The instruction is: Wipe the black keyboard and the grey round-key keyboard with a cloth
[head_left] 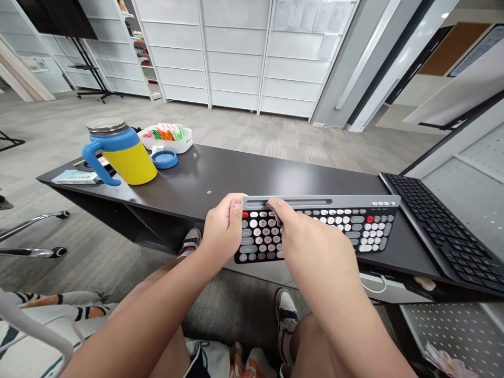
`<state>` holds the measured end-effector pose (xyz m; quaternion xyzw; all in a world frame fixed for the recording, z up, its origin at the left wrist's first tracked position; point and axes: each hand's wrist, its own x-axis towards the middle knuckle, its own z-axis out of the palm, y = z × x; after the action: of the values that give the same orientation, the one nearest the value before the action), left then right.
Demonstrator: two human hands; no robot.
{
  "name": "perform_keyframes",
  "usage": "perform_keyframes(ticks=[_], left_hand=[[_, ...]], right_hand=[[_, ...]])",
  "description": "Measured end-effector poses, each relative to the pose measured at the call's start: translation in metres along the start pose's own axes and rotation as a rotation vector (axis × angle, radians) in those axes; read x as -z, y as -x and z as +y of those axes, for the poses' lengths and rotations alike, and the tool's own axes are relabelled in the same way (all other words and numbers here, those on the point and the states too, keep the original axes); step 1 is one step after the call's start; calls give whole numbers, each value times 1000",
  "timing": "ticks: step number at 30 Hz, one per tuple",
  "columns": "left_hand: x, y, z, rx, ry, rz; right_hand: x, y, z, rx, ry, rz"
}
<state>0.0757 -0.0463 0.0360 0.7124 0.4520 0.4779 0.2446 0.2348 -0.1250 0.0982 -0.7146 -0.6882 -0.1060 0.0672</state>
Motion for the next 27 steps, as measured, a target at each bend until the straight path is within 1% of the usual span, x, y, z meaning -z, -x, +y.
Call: perform_keyframes(ticks=[4, 9, 14, 18, 21, 24, 27], left_hand=[[-2, 0, -2, 30, 29, -26], [-1, -4, -6, 80, 55, -25], [-1, -9, -12, 187, 88, -20], [-3, -13, -17, 256, 151, -22], [-5, -15, -20, 294, 199, -34], [-6, -16, -23, 318, 233, -41], [-5, -16, -26, 325, 238, -40]], right_hand=[[-6, 0, 13, -51, 4, -1], [-12, -1, 34, -179, 18, -48], [-21, -7, 55, -260, -6, -107], [-25, -12, 64, -324, -22, -153], [-28, -15, 68, -343, -43, -160], [-33, -17, 71, -341, -113, -128], [-37, -17, 79, -357, -306, -77]])
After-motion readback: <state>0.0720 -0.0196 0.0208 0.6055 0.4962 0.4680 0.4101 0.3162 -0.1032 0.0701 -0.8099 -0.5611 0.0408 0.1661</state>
